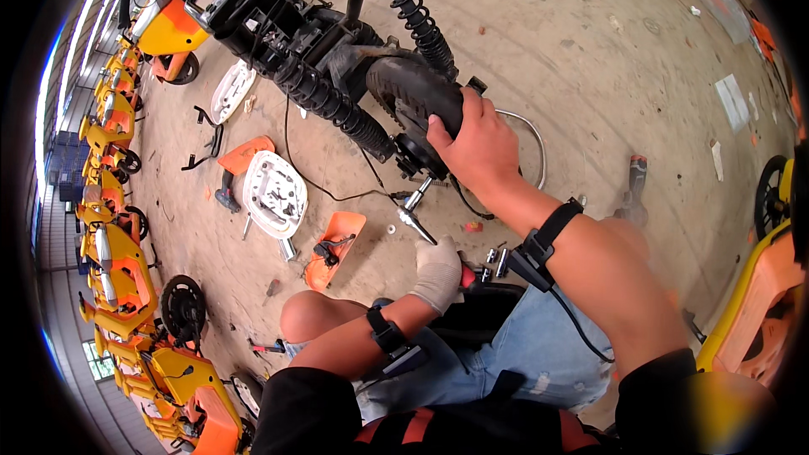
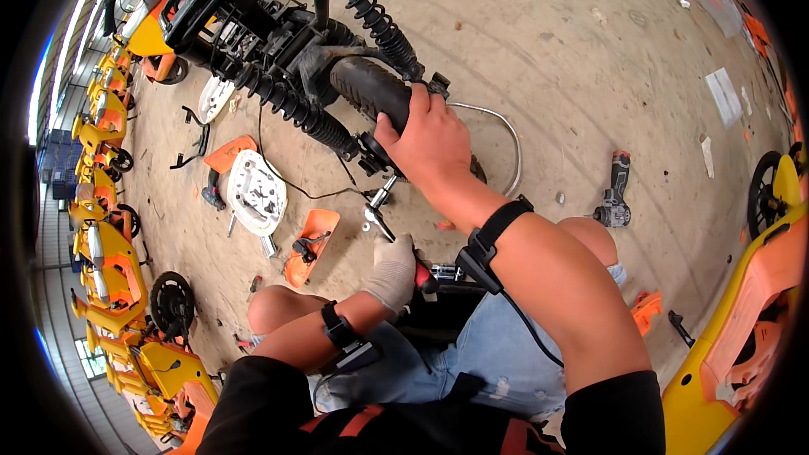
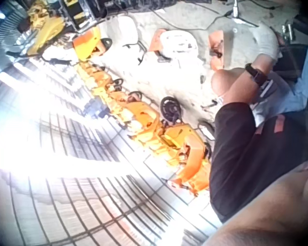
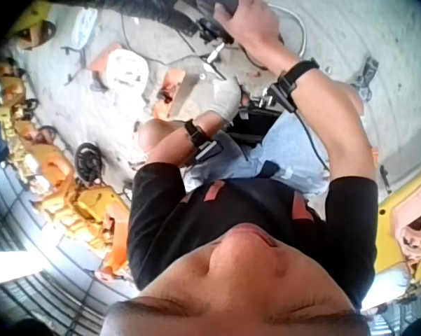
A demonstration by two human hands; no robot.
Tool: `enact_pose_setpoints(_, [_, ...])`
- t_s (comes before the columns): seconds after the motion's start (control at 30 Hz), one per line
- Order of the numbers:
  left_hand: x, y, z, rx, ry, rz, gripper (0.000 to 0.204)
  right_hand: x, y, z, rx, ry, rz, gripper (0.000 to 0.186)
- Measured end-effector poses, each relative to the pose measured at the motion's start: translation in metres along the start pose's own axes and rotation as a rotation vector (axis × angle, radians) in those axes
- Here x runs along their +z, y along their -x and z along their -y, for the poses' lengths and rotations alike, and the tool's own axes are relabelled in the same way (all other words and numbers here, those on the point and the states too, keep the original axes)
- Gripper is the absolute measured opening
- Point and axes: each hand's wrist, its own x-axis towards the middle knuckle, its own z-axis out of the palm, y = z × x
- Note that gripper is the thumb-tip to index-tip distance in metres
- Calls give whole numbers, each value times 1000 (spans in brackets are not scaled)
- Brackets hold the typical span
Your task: The person sits on the floor and uses a ratchet wrench to tighten bolts on the rear wheel hub of a yellow electric scooter. They manipulate the wheel and the tool to secure the axle nuts and then inspect the brake assembly.
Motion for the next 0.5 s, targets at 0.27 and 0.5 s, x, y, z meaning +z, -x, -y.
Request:
enact_pose_setpoints(0.27, [8,-25,54,189,-159,-74,51,-6,0,0,17,-18,22,60])
enact_pose_setpoints(0.5, [14,-27,58,296,-651,-323,68,-9,1,7,15,-37,27,57])
